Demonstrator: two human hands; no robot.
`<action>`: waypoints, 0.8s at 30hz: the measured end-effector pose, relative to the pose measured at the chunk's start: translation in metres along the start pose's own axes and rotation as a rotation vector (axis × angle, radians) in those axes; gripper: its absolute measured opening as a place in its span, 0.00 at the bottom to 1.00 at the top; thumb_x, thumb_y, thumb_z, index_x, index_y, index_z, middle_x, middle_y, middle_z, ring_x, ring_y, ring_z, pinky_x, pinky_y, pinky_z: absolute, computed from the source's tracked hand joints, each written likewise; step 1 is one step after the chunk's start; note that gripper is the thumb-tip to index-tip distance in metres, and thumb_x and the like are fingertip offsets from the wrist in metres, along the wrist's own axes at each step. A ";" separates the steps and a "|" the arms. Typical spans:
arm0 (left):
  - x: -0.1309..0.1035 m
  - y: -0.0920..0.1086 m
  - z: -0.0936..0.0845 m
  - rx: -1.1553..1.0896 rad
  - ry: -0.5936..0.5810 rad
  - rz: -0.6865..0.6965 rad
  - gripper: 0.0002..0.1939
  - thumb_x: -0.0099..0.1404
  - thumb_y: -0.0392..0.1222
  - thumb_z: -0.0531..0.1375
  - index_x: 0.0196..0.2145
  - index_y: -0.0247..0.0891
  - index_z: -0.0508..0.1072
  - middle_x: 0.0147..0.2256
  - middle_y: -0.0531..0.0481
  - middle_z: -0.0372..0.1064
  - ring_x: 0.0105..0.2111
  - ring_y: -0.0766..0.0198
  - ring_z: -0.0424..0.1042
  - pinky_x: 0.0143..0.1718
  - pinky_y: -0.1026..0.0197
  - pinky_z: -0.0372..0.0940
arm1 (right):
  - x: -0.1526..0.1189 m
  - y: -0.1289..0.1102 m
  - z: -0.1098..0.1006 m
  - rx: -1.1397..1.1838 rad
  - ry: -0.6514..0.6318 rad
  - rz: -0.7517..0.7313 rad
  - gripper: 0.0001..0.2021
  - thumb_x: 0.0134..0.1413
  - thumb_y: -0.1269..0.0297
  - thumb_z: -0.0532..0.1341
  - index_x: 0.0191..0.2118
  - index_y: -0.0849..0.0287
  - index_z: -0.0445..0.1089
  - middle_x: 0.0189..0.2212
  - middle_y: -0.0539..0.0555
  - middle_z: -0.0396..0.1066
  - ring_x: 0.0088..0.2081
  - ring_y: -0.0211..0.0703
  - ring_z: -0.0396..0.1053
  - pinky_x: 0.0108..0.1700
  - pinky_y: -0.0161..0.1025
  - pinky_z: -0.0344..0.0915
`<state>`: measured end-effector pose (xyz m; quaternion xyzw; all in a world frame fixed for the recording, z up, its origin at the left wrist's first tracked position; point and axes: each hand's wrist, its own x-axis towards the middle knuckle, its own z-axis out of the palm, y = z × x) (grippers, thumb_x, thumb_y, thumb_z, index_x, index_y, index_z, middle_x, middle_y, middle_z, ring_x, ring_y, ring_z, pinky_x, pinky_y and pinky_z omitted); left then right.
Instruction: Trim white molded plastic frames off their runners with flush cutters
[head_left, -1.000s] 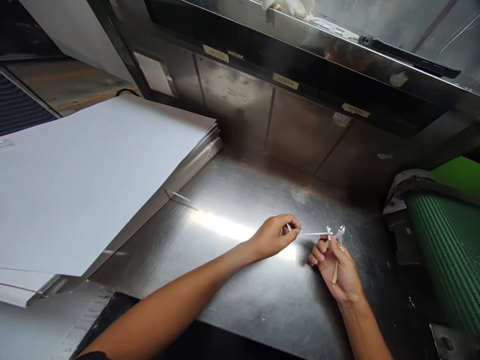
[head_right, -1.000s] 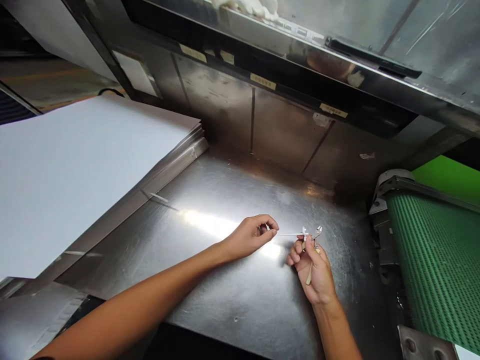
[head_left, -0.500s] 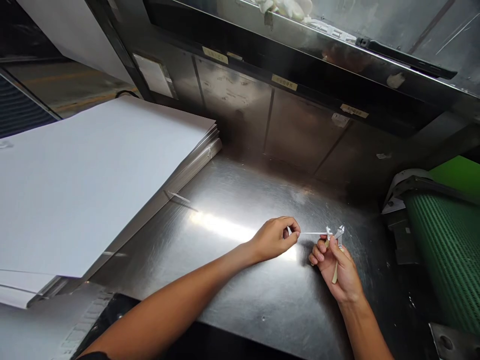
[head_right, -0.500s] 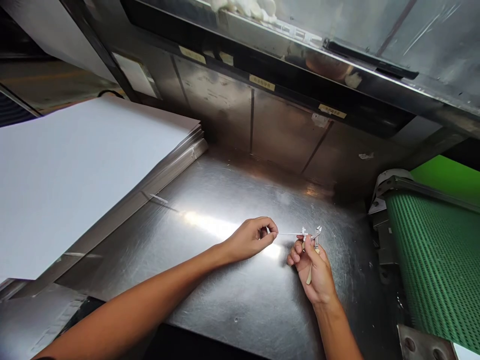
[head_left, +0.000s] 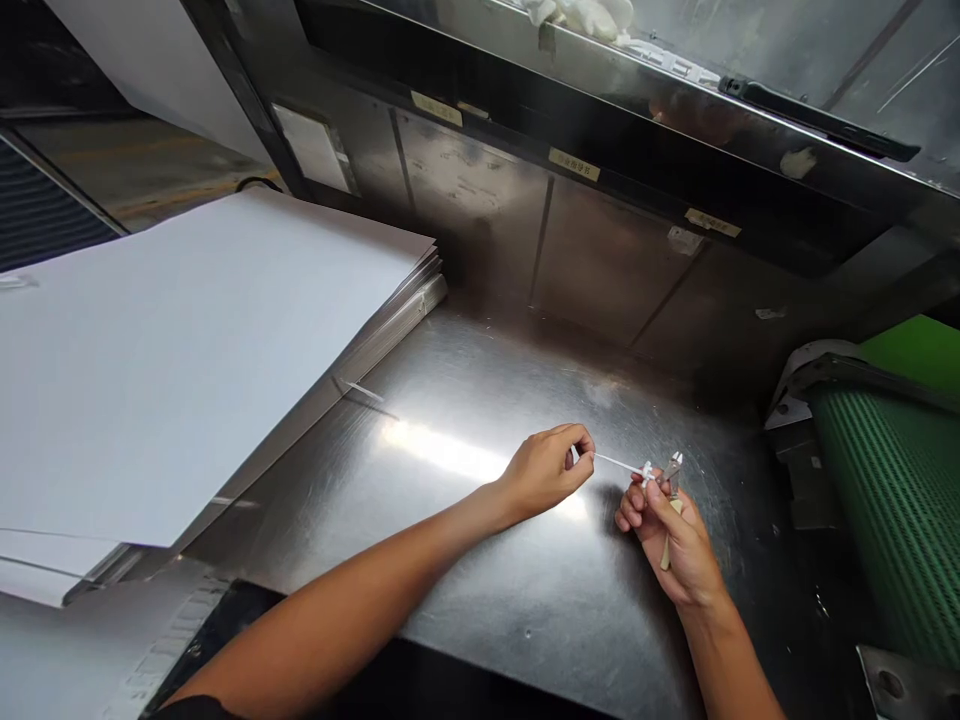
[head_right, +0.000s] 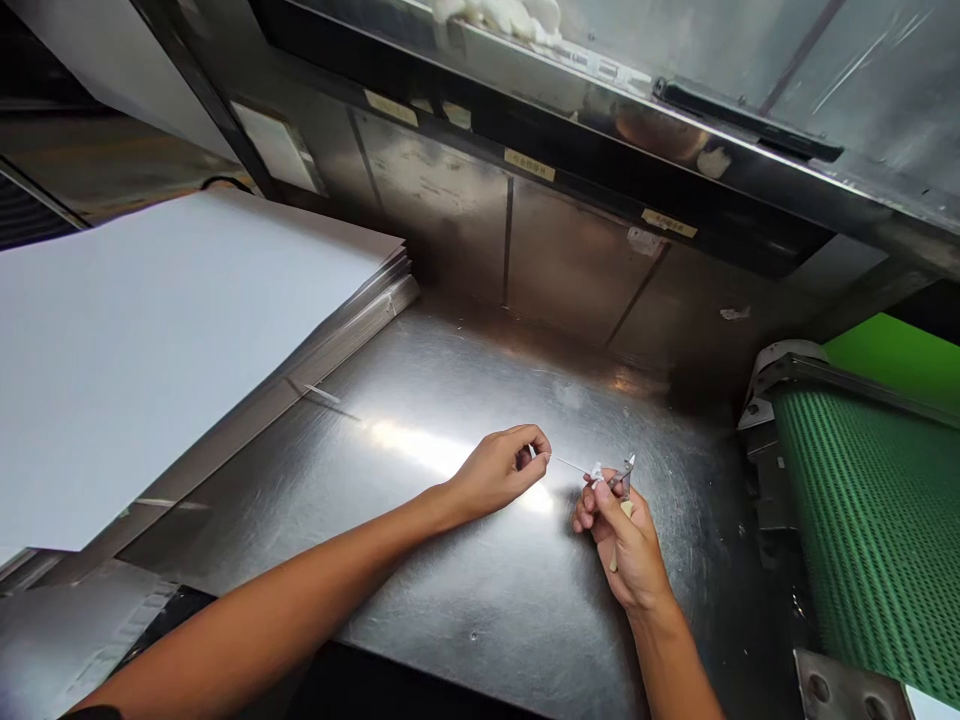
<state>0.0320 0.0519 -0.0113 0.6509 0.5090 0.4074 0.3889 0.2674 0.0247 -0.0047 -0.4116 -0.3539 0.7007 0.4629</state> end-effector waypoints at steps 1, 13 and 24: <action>0.000 0.000 0.000 0.003 0.004 0.002 0.03 0.72 0.38 0.61 0.38 0.42 0.75 0.36 0.54 0.77 0.31 0.63 0.71 0.38 0.58 0.63 | 0.000 0.000 0.000 -0.005 -0.001 -0.001 0.23 0.63 0.49 0.84 0.47 0.56 0.76 0.34 0.50 0.64 0.34 0.43 0.63 0.38 0.40 0.69; 0.000 -0.005 0.002 0.009 0.082 0.057 0.03 0.76 0.40 0.61 0.44 0.42 0.75 0.44 0.52 0.78 0.32 0.65 0.72 0.38 0.59 0.65 | 0.002 0.007 -0.005 -0.113 -0.017 -0.029 0.23 0.63 0.47 0.83 0.50 0.55 0.79 0.34 0.50 0.65 0.35 0.43 0.65 0.39 0.40 0.69; -0.002 -0.006 0.001 0.088 0.095 0.073 0.04 0.78 0.40 0.62 0.41 0.42 0.74 0.43 0.52 0.77 0.32 0.64 0.72 0.39 0.57 0.64 | 0.003 0.012 -0.010 -0.181 0.019 -0.055 0.23 0.62 0.46 0.84 0.51 0.55 0.80 0.34 0.51 0.67 0.35 0.45 0.67 0.39 0.41 0.69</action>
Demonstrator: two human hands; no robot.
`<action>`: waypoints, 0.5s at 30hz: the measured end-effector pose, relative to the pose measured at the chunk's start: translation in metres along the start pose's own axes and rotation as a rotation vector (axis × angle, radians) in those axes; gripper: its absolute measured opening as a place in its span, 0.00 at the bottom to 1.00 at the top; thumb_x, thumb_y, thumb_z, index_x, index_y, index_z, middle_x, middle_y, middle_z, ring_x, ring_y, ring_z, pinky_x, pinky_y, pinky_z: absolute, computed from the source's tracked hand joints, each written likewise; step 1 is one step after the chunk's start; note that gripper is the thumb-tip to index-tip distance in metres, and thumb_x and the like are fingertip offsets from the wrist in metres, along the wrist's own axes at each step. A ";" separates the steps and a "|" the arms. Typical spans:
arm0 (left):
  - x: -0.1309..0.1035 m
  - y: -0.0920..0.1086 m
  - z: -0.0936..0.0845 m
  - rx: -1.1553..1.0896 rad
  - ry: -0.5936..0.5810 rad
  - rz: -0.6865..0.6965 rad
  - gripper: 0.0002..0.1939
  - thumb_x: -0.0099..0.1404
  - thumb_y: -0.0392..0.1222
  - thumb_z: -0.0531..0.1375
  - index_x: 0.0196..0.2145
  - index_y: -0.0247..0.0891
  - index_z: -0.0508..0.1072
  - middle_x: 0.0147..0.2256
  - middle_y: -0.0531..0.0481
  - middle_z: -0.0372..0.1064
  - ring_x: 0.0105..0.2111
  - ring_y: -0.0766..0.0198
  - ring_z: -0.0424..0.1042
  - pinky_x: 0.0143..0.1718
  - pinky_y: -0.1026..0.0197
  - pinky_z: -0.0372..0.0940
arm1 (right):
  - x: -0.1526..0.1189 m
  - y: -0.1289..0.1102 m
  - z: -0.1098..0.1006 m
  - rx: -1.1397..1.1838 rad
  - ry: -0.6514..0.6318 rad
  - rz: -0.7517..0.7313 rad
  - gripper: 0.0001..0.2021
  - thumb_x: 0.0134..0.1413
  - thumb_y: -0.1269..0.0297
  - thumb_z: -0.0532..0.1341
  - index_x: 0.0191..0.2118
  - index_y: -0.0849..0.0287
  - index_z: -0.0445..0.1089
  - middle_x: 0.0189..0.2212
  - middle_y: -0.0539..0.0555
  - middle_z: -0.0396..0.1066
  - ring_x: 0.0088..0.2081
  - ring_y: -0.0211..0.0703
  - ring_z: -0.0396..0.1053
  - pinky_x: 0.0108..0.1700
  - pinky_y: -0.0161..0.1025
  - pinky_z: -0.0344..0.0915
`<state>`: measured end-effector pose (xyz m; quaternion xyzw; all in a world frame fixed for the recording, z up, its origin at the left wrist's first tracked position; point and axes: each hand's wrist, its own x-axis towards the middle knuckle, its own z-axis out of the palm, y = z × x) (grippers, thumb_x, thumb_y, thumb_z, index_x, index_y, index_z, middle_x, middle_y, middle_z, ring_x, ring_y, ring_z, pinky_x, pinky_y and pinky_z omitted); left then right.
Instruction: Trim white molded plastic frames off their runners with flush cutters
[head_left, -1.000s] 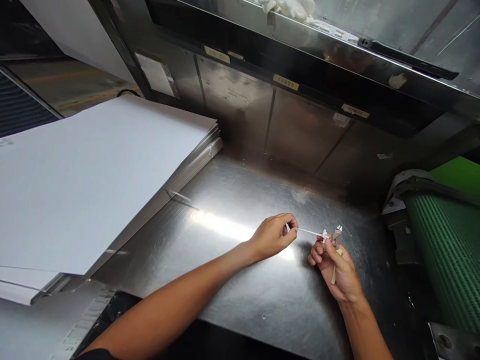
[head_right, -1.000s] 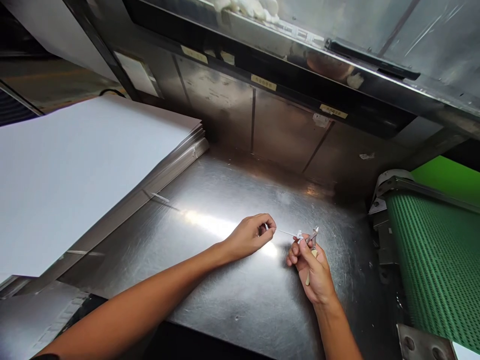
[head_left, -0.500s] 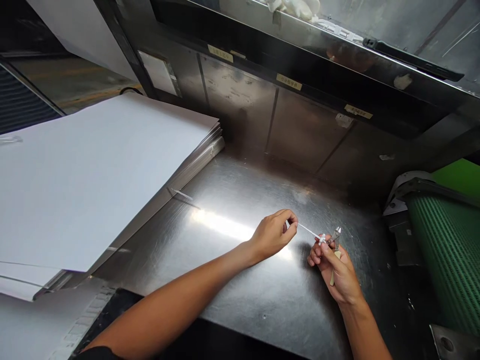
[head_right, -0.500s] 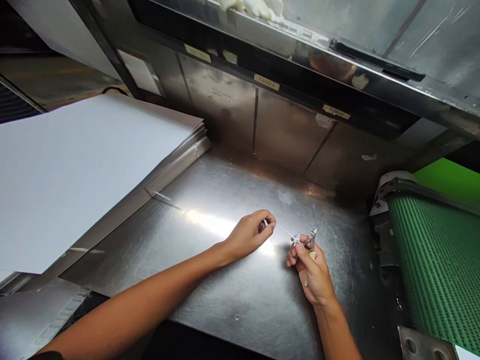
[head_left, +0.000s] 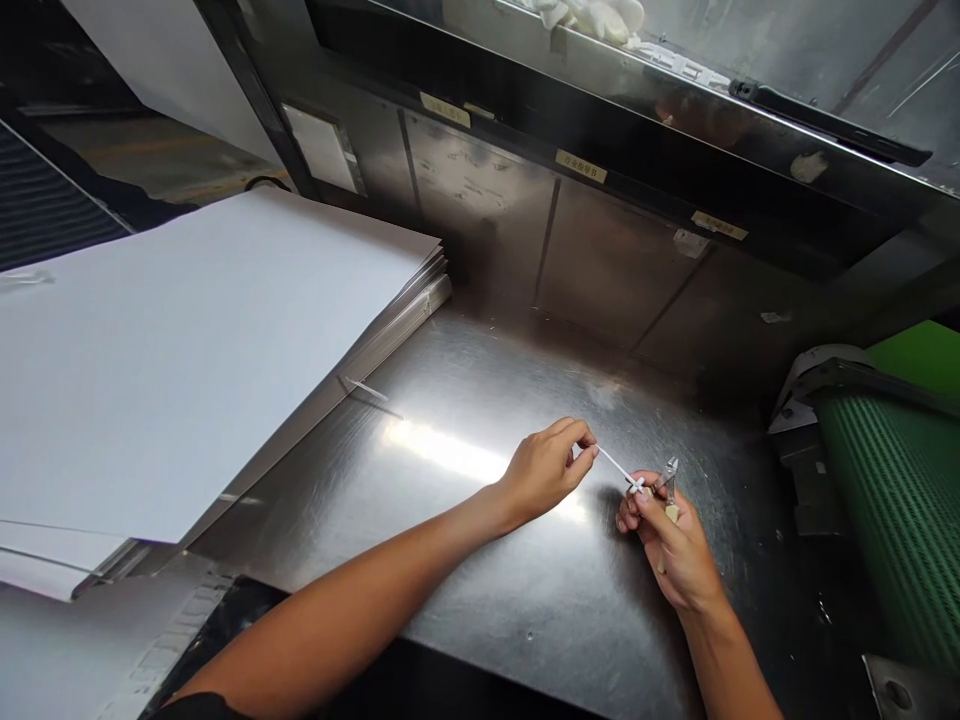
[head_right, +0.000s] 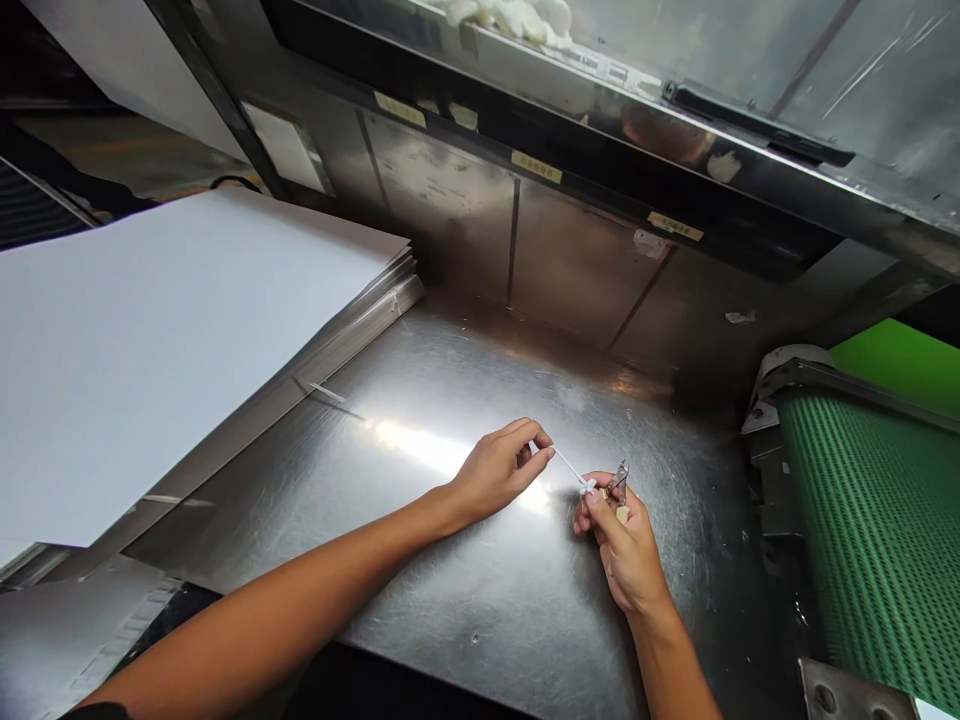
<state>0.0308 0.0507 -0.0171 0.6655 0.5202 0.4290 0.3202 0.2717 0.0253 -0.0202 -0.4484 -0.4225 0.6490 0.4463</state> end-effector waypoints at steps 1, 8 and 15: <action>0.000 0.000 0.000 0.006 -0.001 0.001 0.05 0.79 0.40 0.62 0.41 0.42 0.74 0.43 0.52 0.77 0.32 0.64 0.72 0.39 0.57 0.64 | 0.000 0.000 0.000 0.000 0.001 0.002 0.24 0.62 0.46 0.84 0.51 0.55 0.80 0.34 0.51 0.67 0.35 0.45 0.67 0.39 0.41 0.69; 0.000 0.000 0.000 0.040 -0.011 0.000 0.06 0.79 0.39 0.62 0.40 0.43 0.73 0.43 0.53 0.77 0.32 0.64 0.72 0.39 0.56 0.64 | 0.001 -0.002 0.001 -0.002 0.020 0.005 0.25 0.60 0.45 0.84 0.50 0.55 0.80 0.35 0.51 0.66 0.35 0.45 0.66 0.38 0.41 0.69; 0.000 0.001 0.000 0.061 -0.016 -0.003 0.06 0.79 0.39 0.62 0.39 0.43 0.73 0.42 0.53 0.78 0.32 0.63 0.72 0.39 0.57 0.64 | 0.002 -0.002 0.000 -0.025 0.034 0.003 0.27 0.58 0.43 0.85 0.50 0.55 0.80 0.34 0.51 0.67 0.35 0.45 0.67 0.37 0.40 0.69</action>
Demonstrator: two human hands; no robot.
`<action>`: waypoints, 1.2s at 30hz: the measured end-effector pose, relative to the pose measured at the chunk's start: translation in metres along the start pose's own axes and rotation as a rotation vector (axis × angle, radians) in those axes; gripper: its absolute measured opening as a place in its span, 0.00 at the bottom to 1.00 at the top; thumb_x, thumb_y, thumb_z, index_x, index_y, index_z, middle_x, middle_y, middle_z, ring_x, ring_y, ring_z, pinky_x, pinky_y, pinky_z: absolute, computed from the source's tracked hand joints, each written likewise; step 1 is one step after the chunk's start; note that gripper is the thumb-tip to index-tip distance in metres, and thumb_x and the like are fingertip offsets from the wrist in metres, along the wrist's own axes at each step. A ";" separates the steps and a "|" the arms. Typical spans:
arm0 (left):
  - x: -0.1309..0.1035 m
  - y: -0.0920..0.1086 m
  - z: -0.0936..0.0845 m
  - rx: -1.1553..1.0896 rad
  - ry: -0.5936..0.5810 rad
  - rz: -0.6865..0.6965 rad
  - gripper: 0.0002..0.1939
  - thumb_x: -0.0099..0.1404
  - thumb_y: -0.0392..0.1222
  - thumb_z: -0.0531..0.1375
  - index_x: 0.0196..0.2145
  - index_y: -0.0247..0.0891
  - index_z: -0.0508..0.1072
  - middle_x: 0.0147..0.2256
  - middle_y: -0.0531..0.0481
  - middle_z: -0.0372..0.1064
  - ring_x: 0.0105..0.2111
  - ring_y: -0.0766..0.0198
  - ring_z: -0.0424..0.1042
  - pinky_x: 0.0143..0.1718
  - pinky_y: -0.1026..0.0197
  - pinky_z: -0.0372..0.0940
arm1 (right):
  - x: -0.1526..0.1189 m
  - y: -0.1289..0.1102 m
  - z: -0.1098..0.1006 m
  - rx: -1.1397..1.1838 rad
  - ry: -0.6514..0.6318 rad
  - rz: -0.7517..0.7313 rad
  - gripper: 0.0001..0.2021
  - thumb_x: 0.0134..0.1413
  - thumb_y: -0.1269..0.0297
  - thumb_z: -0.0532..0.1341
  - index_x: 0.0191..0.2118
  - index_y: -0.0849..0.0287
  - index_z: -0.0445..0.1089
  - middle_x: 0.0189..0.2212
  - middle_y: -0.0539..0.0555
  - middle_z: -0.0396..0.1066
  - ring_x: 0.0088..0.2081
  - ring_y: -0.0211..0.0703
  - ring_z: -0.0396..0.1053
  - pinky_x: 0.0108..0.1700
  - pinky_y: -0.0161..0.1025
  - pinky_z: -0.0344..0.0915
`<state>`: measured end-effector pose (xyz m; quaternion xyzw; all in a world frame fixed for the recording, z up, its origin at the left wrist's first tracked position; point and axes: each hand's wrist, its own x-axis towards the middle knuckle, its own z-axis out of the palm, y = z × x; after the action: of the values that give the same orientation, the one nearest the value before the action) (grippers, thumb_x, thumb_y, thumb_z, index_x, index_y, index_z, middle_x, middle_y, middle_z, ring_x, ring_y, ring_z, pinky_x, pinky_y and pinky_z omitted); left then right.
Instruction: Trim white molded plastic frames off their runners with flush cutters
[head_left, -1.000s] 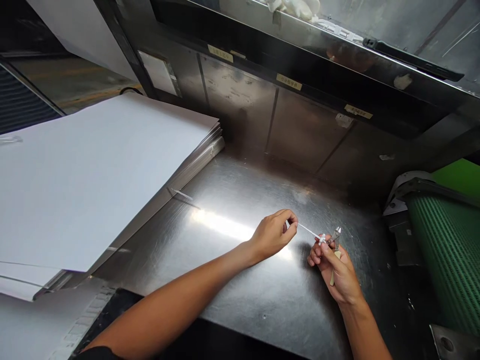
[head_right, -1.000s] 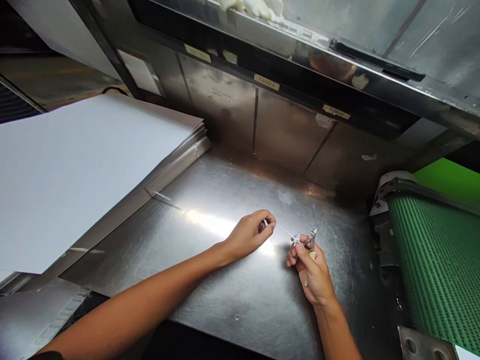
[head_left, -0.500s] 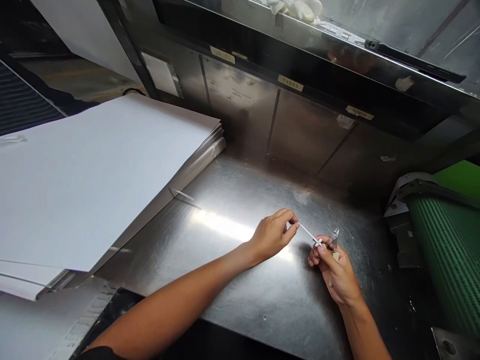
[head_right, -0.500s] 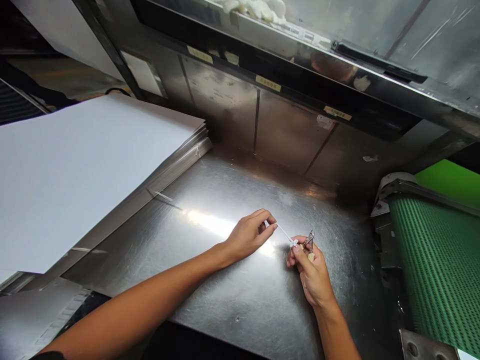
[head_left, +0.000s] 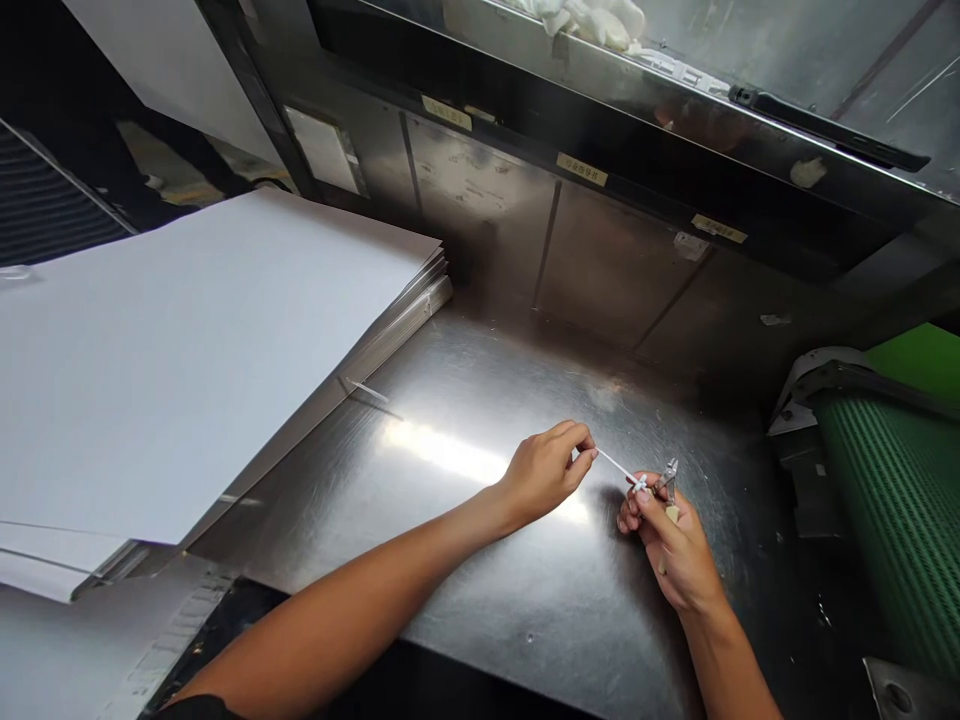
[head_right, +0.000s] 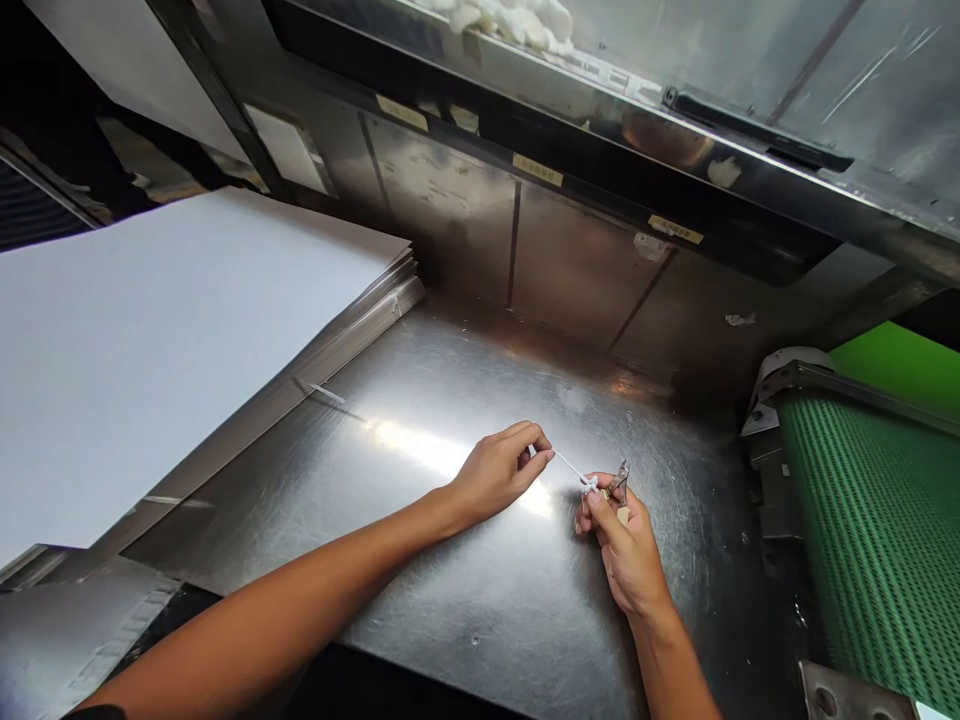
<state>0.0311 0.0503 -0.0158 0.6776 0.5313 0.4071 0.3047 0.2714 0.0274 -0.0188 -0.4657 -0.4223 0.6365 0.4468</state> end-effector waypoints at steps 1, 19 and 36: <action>0.000 0.000 0.000 0.003 0.001 -0.001 0.06 0.78 0.39 0.62 0.39 0.43 0.73 0.42 0.53 0.78 0.32 0.63 0.72 0.39 0.57 0.64 | 0.000 0.000 0.000 -0.007 -0.002 -0.001 0.27 0.58 0.43 0.85 0.50 0.56 0.80 0.34 0.51 0.67 0.34 0.45 0.67 0.37 0.40 0.69; 0.002 -0.004 0.002 0.006 -0.008 -0.026 0.06 0.80 0.41 0.62 0.47 0.44 0.80 0.47 0.51 0.80 0.35 0.62 0.75 0.43 0.56 0.68 | -0.001 0.003 0.002 -0.094 -0.032 -0.003 0.29 0.60 0.40 0.83 0.52 0.56 0.80 0.32 0.51 0.69 0.34 0.45 0.68 0.39 0.41 0.67; 0.008 0.008 0.006 0.075 -0.021 -0.029 0.07 0.77 0.35 0.60 0.46 0.44 0.78 0.49 0.46 0.83 0.46 0.51 0.83 0.54 0.49 0.79 | -0.005 0.004 -0.020 -0.225 0.030 -0.042 0.31 0.52 0.36 0.85 0.51 0.53 0.83 0.31 0.55 0.74 0.32 0.51 0.70 0.33 0.42 0.69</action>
<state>0.0408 0.0558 -0.0099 0.6852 0.5526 0.3752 0.2905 0.2908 0.0245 -0.0253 -0.5135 -0.4939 0.5686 0.4111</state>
